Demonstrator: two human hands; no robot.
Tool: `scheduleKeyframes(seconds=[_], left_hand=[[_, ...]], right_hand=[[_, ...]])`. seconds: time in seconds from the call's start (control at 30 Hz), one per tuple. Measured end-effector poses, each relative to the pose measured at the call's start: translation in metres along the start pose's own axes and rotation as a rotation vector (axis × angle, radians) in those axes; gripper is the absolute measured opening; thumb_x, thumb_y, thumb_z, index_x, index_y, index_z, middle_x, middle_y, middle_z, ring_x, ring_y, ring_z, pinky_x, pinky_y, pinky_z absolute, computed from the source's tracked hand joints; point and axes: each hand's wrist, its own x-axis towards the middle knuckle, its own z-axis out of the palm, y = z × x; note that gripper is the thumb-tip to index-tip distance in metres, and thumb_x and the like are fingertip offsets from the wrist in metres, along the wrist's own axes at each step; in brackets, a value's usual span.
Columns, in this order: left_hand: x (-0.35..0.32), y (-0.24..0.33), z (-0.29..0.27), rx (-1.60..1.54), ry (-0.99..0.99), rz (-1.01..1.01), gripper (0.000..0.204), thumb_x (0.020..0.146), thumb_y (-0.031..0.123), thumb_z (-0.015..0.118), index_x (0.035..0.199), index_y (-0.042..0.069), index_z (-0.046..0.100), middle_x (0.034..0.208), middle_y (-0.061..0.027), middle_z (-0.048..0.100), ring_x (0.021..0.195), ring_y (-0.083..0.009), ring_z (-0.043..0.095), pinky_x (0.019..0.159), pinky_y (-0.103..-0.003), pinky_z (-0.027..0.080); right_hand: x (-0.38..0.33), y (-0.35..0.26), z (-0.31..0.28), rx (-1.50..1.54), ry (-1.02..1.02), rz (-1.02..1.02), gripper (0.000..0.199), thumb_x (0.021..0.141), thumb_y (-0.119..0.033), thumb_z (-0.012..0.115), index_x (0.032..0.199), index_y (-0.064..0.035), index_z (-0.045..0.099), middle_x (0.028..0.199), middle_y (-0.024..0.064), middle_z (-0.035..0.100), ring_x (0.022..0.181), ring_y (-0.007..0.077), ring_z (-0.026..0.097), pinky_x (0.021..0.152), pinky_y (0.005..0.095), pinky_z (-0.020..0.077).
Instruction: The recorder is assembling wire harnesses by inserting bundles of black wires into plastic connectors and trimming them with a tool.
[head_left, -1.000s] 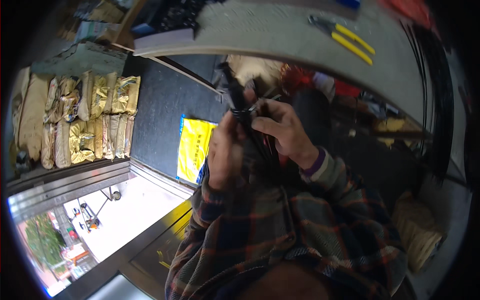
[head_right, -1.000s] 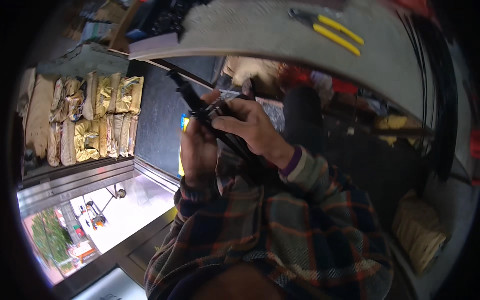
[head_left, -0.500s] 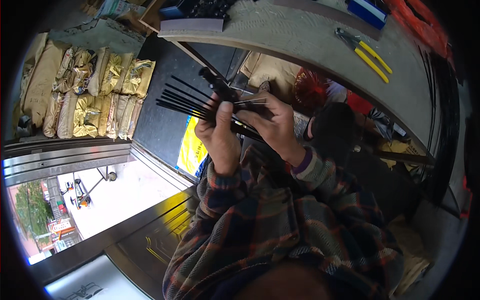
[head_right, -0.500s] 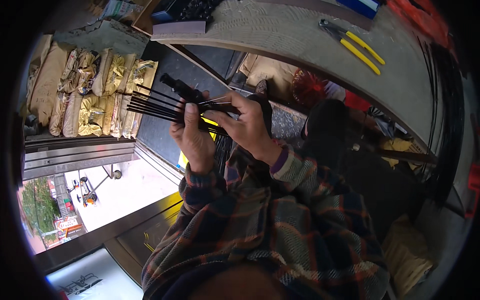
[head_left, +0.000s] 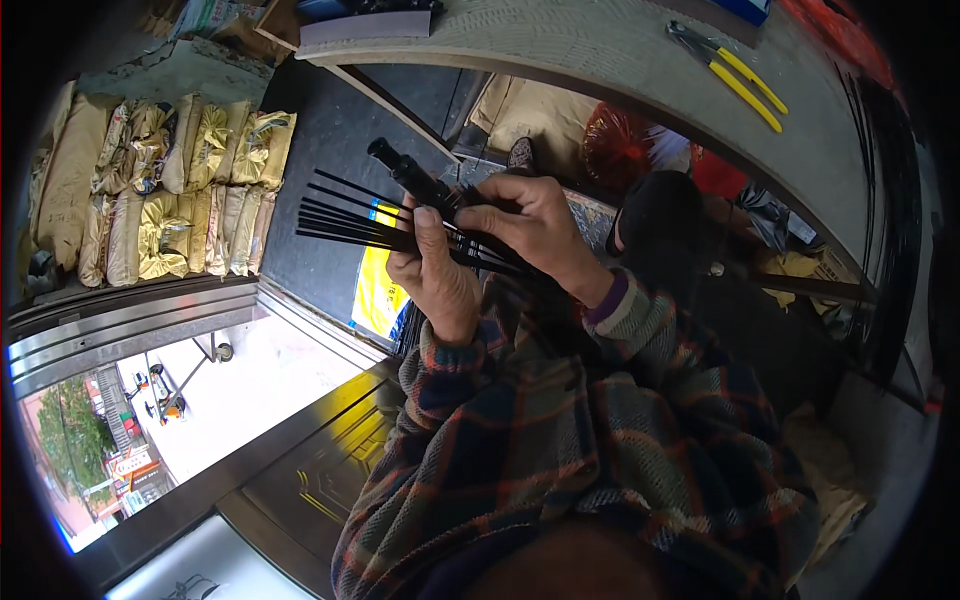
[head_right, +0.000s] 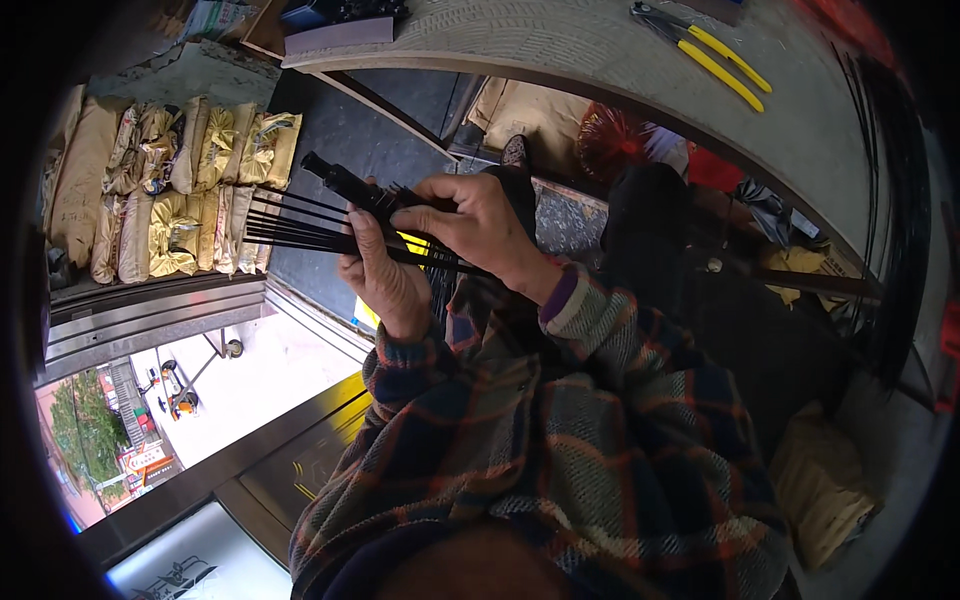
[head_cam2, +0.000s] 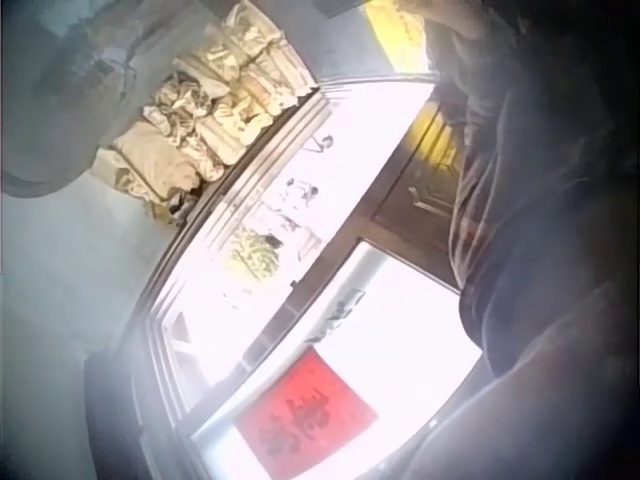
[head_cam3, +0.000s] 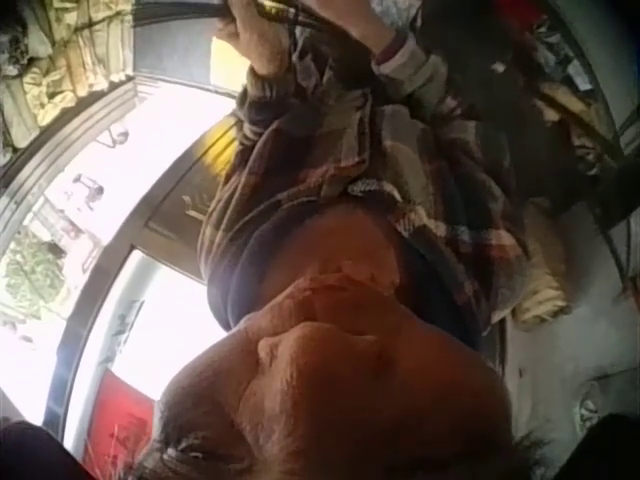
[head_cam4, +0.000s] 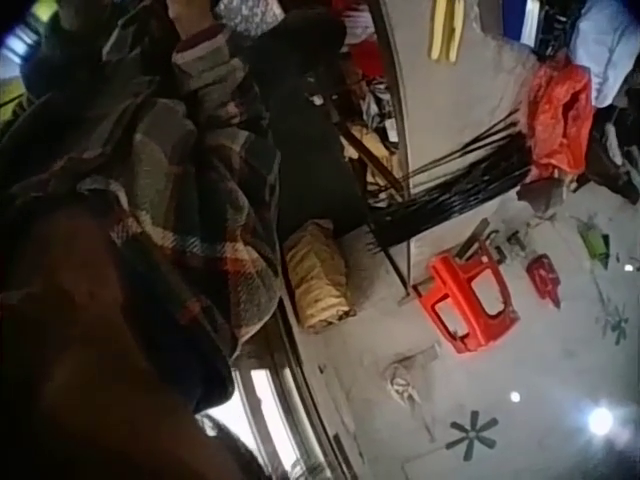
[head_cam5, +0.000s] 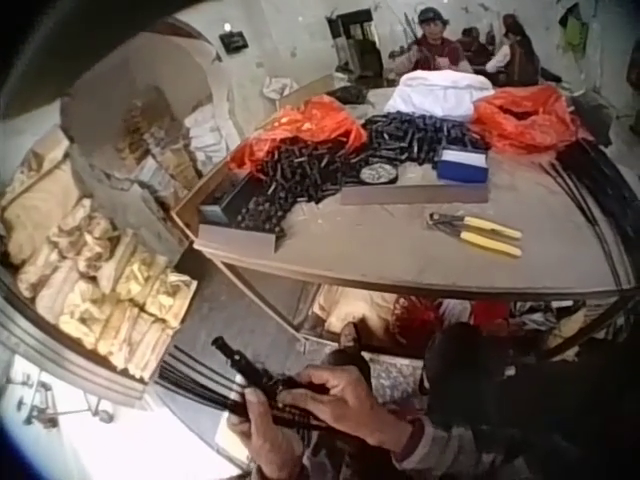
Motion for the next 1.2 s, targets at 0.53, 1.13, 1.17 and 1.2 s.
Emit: scheduleKeyframes(seconds=[0.53, 1.13, 1.17, 1.2], left_hand=[[0.008, 0.007, -0.014, -0.109, -0.059, -0.216, 0.023, 0.079, 0.013, 0.063, 0.097, 0.000, 0.055, 0.086, -0.0097, 0.060, 0.078, -0.0165, 0.056, 0.073, -0.027, 0.045], [0.002, -0.006, -0.016, -0.056, 0.009, -0.090, 0.021, 0.081, 0.014, 0.063, 0.095, 0.000, 0.055, 0.084, -0.0058, 0.059, 0.074, -0.0123, 0.056, 0.070, -0.024, 0.046], [0.000, -0.007, -0.015, -0.043, 0.002, -0.080, 0.022, 0.082, 0.016, 0.062, 0.095, -0.001, 0.055, 0.084, -0.0063, 0.059, 0.074, -0.0125, 0.056, 0.070, -0.024, 0.046], [-0.001, -0.008, -0.015, -0.032, -0.002, -0.070, 0.022, 0.083, 0.017, 0.060, 0.095, -0.001, 0.055, 0.084, -0.0068, 0.059, 0.073, -0.0128, 0.056, 0.069, -0.024, 0.046]], right_hand=[[-0.011, 0.001, 0.011, 0.003, 0.044, -0.112, 0.017, 0.077, -0.011, 0.066, 0.087, 0.0001, 0.059, 0.081, 0.0029, 0.058, 0.074, 0.0068, 0.054, 0.065, 0.0203, 0.0437], [-0.005, 0.008, 0.004, -0.052, 0.015, -0.057, 0.011, 0.075, -0.007, 0.067, 0.080, 0.0018, 0.061, 0.071, 0.0032, 0.059, 0.065, 0.0054, 0.053, 0.057, 0.0185, 0.0434], [-0.004, 0.009, 0.001, 0.048, -0.026, 0.014, 0.011, 0.075, -0.007, 0.067, 0.079, 0.0014, 0.061, 0.071, 0.0024, 0.059, 0.064, 0.0047, 0.053, 0.057, 0.0178, 0.0430], [-0.003, 0.008, 0.000, 0.047, -0.027, 0.016, 0.011, 0.075, -0.007, 0.067, 0.079, 0.0014, 0.061, 0.071, 0.0024, 0.059, 0.064, 0.0047, 0.053, 0.057, 0.0178, 0.0430]])
